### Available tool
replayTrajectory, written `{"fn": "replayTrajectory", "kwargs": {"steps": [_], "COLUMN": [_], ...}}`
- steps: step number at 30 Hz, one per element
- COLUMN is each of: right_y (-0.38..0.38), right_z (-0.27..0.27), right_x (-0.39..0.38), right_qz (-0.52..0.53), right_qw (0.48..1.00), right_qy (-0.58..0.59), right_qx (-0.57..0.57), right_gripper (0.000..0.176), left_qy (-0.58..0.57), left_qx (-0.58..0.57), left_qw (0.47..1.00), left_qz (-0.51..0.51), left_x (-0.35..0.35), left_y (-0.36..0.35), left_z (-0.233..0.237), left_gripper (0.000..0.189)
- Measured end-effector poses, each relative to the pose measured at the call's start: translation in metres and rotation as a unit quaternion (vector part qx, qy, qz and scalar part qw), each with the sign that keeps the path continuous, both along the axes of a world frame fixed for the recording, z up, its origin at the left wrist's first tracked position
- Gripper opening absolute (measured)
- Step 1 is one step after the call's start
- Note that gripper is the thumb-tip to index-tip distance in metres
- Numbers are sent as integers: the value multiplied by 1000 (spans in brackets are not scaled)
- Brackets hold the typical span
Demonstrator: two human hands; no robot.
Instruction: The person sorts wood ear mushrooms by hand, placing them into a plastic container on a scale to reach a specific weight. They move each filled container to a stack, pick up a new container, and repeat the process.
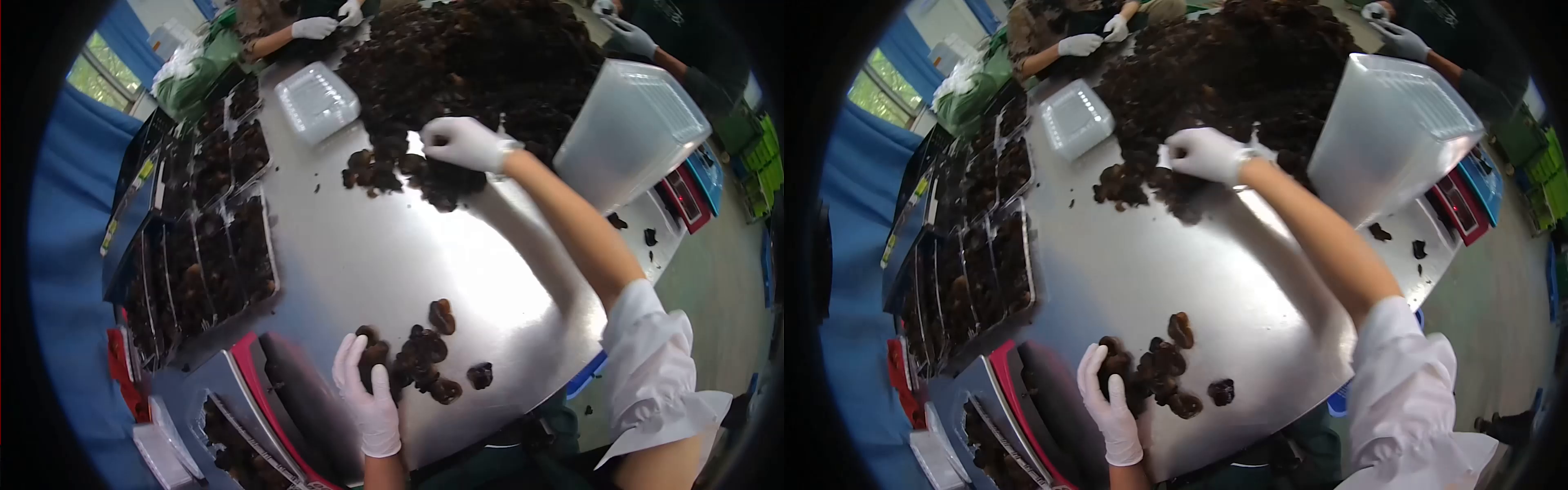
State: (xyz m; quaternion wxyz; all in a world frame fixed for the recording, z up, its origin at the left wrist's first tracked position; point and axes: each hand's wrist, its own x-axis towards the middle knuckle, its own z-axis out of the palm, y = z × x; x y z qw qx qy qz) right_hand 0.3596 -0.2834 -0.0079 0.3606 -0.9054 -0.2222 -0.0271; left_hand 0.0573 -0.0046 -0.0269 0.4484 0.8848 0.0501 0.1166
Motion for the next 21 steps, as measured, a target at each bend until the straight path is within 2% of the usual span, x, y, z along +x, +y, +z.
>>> {"fn": "replayTrajectory", "kwargs": {"steps": [2, 3, 4, 5, 7, 8, 10, 11, 13, 15, 16, 19, 21], "right_y": [-27, -33, -44, -46, -55, -55, -49, -56, -50, -28, -21, -19, -42], "right_z": [10, 29, 30, 35, 17, 12, -6, -20, -42, -21, -14, 11, -2], "right_x": [-25, -49, -63, -82, -102, -102, -109, -107, -124, -165, -186, -229, -235], "right_qz": [63, 21, 44, -7, -76, -78, -211, -184, -93, -82, -54, 34, -24], "right_qw": [998, 996, 997, 987, 967, 968, 974, 967, 954, 989, 991, 994, 997], "right_qy": [-10, 84, 56, 152, 162, 162, -55, -139, -180, -31, 1, 5, -71], "right_qx": [29, 12, 22, 51, 182, 173, 58, -105, -220, -120, -124, -99, 7], "right_gripper": [13, 10, 13, 18, 25, 25, 41, 59, 67, 69, 71, 71, 61], "left_qy": [-2, 4, -3, -7, -2, -1, -6, -2, 3, -7, -6, -12, -12], "left_qx": [25, 21, 27, 31, 30, 19, 15, 16, 5, 8, 12, 7, 14], "left_qw": [1000, 1000, 1000, 999, 1000, 1000, 1000, 1000, 1000, 1000, 1000, 1000, 1000], "left_qz": [-11, 1, -4, -11, -8, -8, -10, -9, -1, -13, -13, -14, -18], "left_x": [2, 3, 3, 2, 3, 3, 3, 2, 2, 2, 2, 2, 1], "left_y": [3, 4, 4, 3, 1, 2, 3, 3, 0, 2, 3, 2, 0], "left_z": [-4, -4, -2, 0, 1, -2, -4, -3, -2, -6, -7, -5, -3], "left_gripper": [44, 44, 44, 45, 45, 44, 43, 43, 43, 43, 43, 42, 41]}}
